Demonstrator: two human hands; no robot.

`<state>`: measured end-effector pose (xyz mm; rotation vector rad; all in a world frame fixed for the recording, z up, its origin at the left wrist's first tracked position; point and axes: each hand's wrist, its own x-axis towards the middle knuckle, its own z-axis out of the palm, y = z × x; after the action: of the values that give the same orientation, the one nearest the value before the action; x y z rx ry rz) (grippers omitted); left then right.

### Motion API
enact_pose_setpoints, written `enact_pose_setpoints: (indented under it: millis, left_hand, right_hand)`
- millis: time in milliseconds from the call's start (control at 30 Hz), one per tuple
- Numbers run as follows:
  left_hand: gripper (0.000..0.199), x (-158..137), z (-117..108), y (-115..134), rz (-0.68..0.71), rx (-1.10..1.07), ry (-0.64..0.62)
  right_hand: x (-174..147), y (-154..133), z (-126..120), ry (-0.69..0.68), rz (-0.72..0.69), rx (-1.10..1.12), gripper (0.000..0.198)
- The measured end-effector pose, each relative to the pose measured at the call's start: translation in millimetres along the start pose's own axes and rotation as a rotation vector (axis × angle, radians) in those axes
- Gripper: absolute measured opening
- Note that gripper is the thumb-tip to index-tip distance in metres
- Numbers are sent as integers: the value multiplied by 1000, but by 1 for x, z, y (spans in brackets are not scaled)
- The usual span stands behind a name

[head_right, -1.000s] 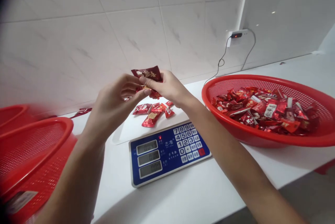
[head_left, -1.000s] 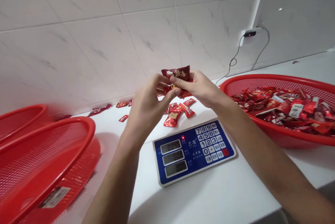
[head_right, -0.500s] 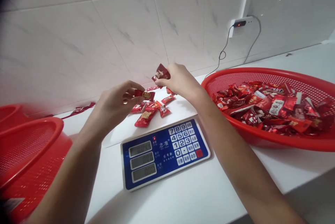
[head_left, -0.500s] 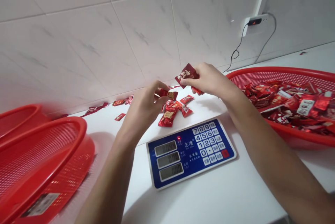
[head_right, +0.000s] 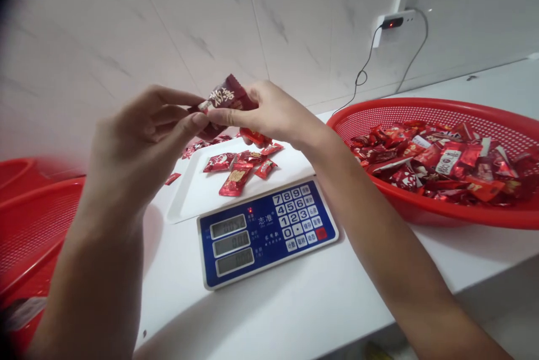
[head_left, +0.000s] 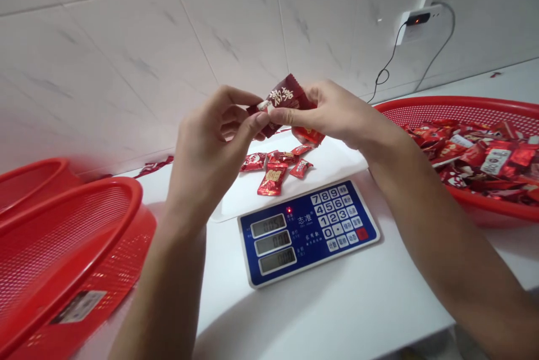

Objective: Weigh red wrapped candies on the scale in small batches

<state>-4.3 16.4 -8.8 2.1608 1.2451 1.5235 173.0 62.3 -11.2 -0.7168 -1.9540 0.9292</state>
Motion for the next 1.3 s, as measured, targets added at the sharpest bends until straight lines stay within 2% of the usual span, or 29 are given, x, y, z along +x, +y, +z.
enact_pose_setpoints:
  millis: [400,467,567,667,733,833,900,1033,1167,1300]
  left_hand:
    - [12,1,0,0,18,6,-1]
    - [14,3,-3,-4,-12,-70,-23]
    - [16,8,-14,-15,-138,-134,-89]
    - [12,13,-28,-32,-264,242,-223]
    - [10,15,-33,-41,-298,502,-345]
    - [16,13,-35,-47,-284,582,-463]
    - [18,11,-33,-44,-251,572,-412]
    - [16,6,-23,-22,-167,465,-205]
    - [16,1,-10,-2,-54,248,-179]
    - [17,-3,-4,2,36,200,-136]
  right_hand:
    - [-1,-3,0,12,-10,-4,38]
    - [-1,-1,-1,-10,3,9,40]
    - [0,3,-4,-66,92,-4,44]
    - [4,10,-7,-56,212,-86,40]
    - [7,15,-8,-8,275,-138,34]
    - [11,21,-6,59,319,-153,27]
    - [12,20,-3,86,325,-110,25]
    - [12,10,8,66,324,53,25]
    - [9,-3,18,60,179,187,23]
    - [2,-15,22,21,117,179,37]
